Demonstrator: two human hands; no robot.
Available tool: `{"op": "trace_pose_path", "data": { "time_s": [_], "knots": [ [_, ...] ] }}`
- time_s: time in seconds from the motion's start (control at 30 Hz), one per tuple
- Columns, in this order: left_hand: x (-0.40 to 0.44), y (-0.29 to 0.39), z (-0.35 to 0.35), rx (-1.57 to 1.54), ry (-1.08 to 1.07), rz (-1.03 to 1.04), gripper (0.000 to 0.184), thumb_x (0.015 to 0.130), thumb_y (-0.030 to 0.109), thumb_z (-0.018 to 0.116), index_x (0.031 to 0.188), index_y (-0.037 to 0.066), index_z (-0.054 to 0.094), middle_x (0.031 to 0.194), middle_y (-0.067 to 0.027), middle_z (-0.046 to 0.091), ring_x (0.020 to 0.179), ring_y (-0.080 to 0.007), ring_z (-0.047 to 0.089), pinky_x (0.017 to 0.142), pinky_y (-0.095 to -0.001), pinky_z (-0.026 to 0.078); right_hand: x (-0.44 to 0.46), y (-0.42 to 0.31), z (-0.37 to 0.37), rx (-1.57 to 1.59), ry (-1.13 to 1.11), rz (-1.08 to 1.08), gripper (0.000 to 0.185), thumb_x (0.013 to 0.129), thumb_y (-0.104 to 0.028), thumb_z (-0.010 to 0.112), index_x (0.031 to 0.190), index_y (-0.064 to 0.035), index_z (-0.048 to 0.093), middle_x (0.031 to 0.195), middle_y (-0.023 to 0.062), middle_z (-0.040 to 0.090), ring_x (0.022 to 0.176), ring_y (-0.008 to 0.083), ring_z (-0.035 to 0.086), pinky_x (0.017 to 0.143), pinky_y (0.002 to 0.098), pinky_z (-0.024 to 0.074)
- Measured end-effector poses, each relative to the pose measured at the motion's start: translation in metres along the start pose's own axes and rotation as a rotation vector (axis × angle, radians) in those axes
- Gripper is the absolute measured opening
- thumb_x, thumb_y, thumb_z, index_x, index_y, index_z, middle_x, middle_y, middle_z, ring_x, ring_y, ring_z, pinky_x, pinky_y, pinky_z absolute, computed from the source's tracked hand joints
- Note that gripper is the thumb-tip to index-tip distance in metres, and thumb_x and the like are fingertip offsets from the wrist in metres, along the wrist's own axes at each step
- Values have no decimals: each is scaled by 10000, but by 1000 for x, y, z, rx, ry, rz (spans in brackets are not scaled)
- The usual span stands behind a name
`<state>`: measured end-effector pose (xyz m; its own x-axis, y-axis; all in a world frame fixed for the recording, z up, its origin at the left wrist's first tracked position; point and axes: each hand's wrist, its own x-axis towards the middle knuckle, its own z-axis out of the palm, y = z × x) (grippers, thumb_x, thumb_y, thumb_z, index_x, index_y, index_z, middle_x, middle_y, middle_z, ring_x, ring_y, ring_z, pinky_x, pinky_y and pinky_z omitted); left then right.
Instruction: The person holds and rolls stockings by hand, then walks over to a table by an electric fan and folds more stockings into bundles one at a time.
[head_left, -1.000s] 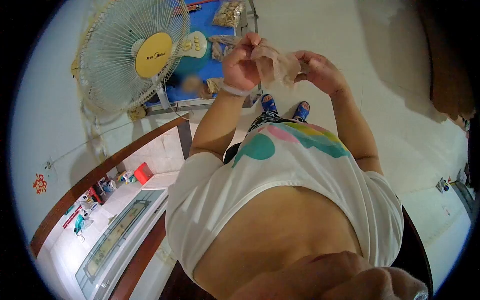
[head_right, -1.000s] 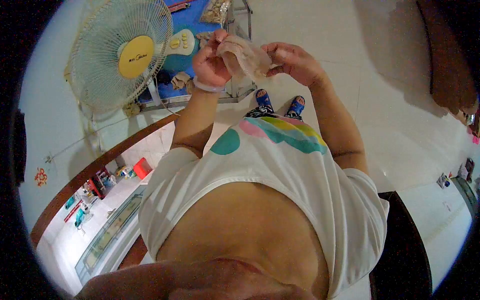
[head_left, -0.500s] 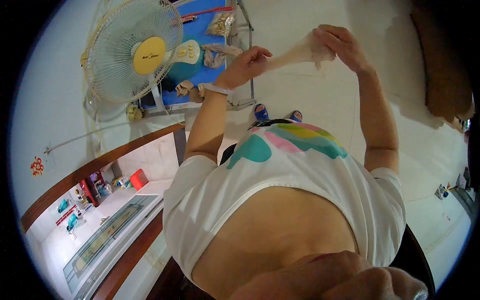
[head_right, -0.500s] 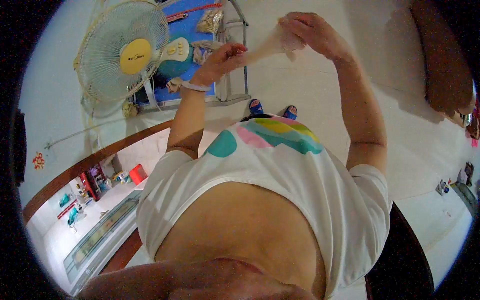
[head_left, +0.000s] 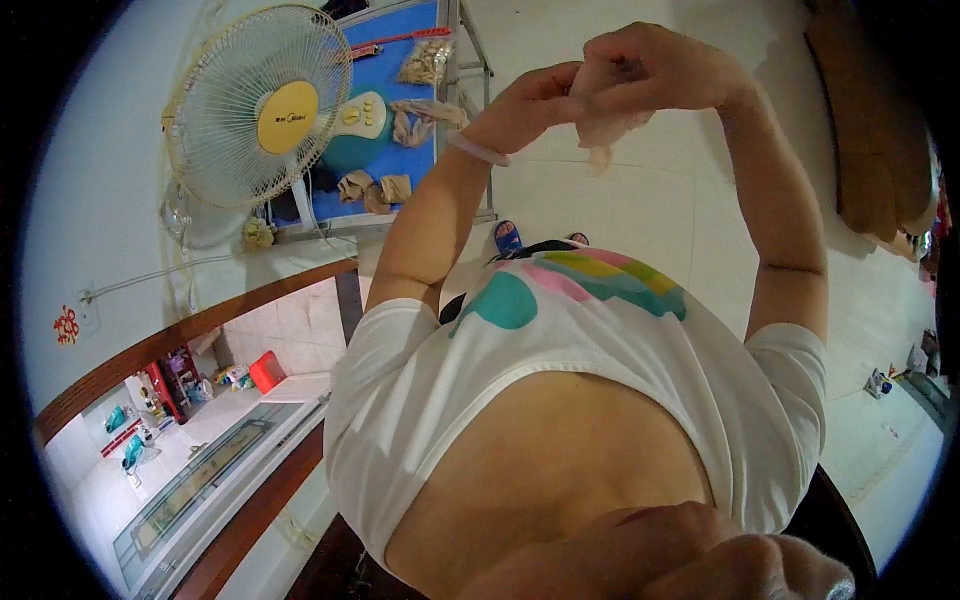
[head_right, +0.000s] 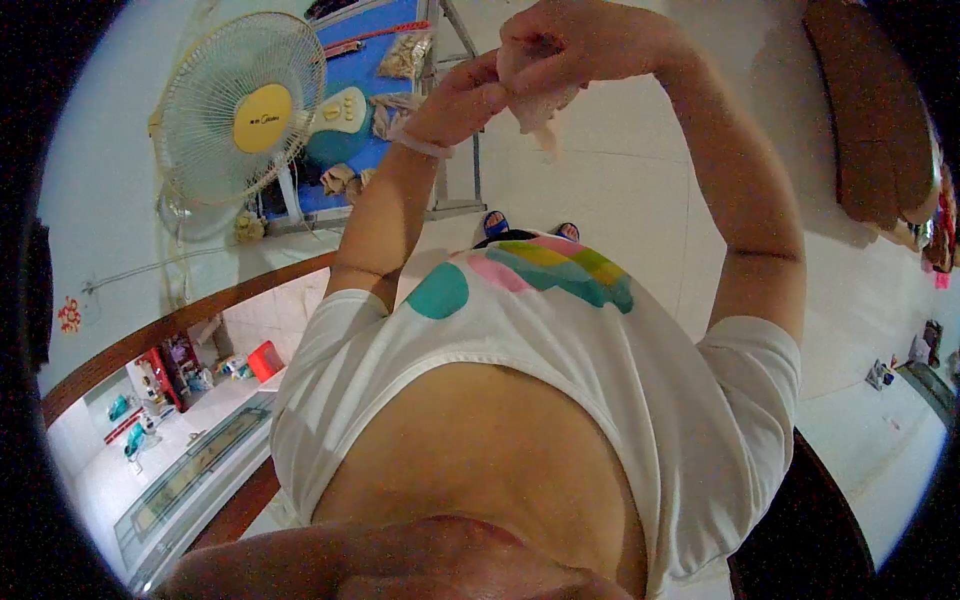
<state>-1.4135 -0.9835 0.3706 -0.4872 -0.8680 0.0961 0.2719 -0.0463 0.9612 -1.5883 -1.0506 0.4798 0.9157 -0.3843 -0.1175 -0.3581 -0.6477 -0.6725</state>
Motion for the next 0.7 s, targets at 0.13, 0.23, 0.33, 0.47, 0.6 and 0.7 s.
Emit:
{"op": "trace_pose_path", "data": {
  "time_s": [0.13, 0.23, 0.33, 0.47, 0.6, 0.7],
  "knots": [
    [7, -16, -1, -390, -18, -58, 287, 868, 203, 505, 1076, 5, 504, 962, -35, 561, 880, -100, 514, 788, -250, 427, -12, 13, -9, 70, 27, 3, 204, 696, -202, 605, 767, -55, 482, 646, 13, 463, 564, 79, 440, 508, 210, 402],
    [13, -15, 15, -383, 139, -100, 220, 865, 212, 520, 992, 33, 538, 870, -17, 566, 744, -78, 509, 686, -230, 437, -18, 8, -14, 169, 11, 17, 174, 693, -145, 587, 763, -62, 451, 637, 7, 438, 562, 67, 419, 499, 207, 394],
    [14, -5, 18, -152, 375, 43, 171, 851, 212, 546, 922, 56, 550, 771, 10, 553, 623, -61, 474, 573, -202, 406, -23, 15, -17, 116, 63, -69, 141, 692, -95, 558, 762, -55, 442, 636, 9, 433, 562, 63, 411, 493, 208, 390],
    [7, 2, 11, -47, 340, 38, 150, 850, 212, 550, 862, 62, 545, 695, 21, 528, 575, -53, 456, 505, -178, 352, -27, 9, -22, 57, 59, -15, 115, 694, -94, 525, 767, -42, 454, 635, 21, 440, 554, 79, 439, 500, 208, 409],
    [4, 1, 13, -108, 265, 12, 152, 854, 212, 545, 899, 68, 527, 698, 18, 526, 575, -46, 443, 494, -175, 327, -22, -1, -23, -18, 72, -110, 102, 693, -95, 504, 775, -39, 484, 642, 39, 466, 560, 103, 487, 511, 215, 438],
    [4, 4, 18, -224, 286, 24, 181, 840, 200, 561, 961, 74, 513, 749, 11, 532, 611, -53, 448, 534, -183, 351, -20, -6, -23, -50, 75, -150, 117, 689, -94, 510, 792, -38, 503, 678, 64, 516, 592, 130, 536, 532, 221, 468]
  ]
}}
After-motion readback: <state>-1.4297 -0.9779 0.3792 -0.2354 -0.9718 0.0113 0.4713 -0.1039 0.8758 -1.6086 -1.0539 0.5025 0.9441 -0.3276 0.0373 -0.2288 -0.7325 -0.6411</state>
